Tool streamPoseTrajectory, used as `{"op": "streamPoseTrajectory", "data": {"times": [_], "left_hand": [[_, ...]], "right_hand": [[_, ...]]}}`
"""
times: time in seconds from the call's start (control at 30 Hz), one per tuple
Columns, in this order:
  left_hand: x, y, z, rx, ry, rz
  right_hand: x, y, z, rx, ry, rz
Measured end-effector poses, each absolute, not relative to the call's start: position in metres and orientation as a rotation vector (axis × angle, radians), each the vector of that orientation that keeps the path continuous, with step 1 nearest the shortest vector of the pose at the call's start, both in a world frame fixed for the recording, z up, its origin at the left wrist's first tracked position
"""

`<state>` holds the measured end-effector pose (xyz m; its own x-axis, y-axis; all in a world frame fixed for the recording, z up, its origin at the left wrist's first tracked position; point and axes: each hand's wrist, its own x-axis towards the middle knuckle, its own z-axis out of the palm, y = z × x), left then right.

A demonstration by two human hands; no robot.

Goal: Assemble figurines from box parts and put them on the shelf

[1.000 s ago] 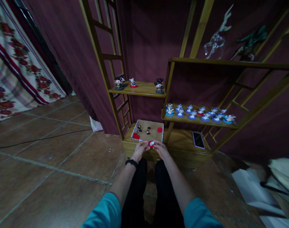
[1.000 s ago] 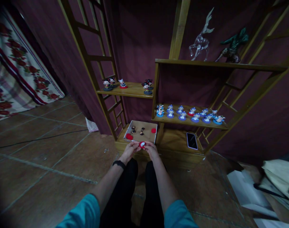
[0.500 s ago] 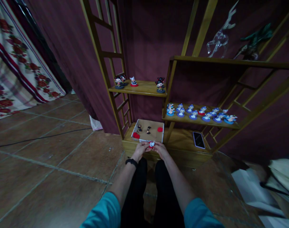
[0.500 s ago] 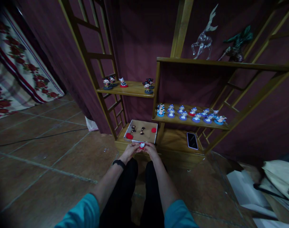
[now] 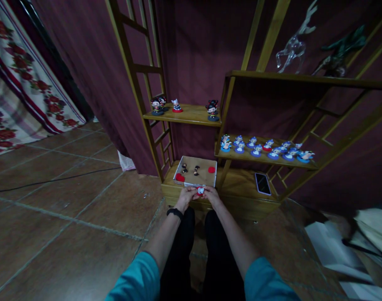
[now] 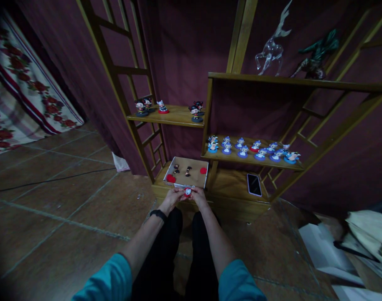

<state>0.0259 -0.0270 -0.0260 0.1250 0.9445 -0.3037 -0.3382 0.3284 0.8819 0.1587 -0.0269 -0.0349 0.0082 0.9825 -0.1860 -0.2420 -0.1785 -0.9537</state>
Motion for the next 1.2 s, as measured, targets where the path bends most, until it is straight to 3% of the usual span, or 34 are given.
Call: {"op": "streamPoseTrajectory", "data": {"times": [0.57,1.2], "left_hand": [[0.022,-0.023,-0.025,0.716,0.898,1.080],[0.024,-0.031,-0.013,0.868,0.781,1.018]], "right_hand": [[0.165,-0.035,-0.029,-0.882,-0.758,1.708],[0.163,-0.035,-0.034,-0.898,-0.896,1.641]]}}
